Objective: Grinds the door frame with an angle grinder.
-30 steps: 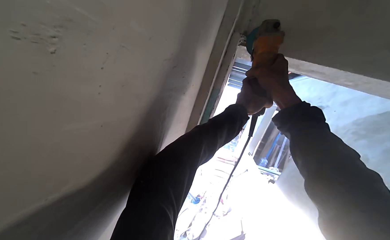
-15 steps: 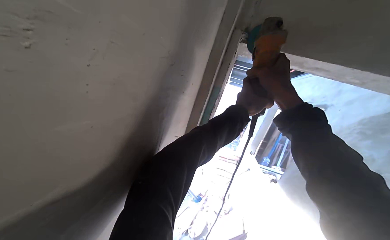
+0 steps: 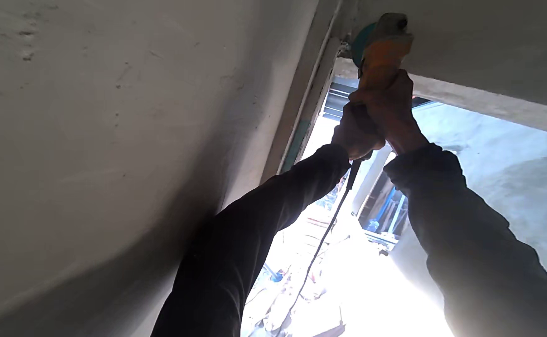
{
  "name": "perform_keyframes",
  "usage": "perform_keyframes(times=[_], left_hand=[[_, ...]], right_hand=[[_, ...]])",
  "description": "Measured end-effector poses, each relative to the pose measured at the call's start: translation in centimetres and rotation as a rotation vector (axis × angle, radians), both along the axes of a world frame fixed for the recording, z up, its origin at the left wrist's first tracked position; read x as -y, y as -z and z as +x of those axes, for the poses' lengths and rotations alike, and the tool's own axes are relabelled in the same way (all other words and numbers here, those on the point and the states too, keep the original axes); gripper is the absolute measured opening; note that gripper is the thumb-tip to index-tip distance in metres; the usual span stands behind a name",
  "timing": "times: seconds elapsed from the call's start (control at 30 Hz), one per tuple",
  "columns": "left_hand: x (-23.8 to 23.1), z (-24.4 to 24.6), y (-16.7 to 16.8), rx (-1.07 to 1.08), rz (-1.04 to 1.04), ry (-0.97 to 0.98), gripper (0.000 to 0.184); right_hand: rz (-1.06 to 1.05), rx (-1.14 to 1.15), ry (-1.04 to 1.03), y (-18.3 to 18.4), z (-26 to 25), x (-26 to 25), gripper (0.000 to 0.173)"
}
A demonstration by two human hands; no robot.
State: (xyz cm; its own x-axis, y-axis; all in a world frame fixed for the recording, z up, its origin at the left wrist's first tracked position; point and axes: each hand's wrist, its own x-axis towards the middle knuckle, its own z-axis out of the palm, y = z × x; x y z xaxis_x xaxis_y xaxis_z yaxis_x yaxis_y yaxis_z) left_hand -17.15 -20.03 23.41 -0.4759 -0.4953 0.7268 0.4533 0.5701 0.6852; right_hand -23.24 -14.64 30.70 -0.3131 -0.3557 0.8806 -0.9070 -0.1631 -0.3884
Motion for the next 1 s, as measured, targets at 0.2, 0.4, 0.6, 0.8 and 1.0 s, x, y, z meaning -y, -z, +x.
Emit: perform_keyframes(times=[0.2, 0.4, 0.6, 0.8, 1.0], left_hand=[[0.1, 0.1, 0.1, 0.008, 0.030, -0.009, 0.113], [0.3, -0.2, 0.3, 0.003, 0.021, 0.013, 0.112], [0.1, 0.0, 0.3, 0.006, 0.039, 0.002, 0.113], [0.4, -0.2, 0.5, 0.015, 0.046, 0.000, 0.114], [1.3, -0.8, 0.3, -0.039, 0.025, 0.064, 0.113]], right_hand=[[0.016, 0.002, -0.016, 0.0, -0.1, 0.4, 0.068], [0.055, 0.026, 0.053, 0.0, 0.1, 0.4, 0.073], [0.027, 0.014, 0.030, 0.0, -0.2, 0.5, 0.075], [0.035, 0.008, 0.031, 0.3, -0.2, 0.6, 0.073], [0.063, 0.026, 0.090, -0.1, 0.5, 0.7, 0.077]])
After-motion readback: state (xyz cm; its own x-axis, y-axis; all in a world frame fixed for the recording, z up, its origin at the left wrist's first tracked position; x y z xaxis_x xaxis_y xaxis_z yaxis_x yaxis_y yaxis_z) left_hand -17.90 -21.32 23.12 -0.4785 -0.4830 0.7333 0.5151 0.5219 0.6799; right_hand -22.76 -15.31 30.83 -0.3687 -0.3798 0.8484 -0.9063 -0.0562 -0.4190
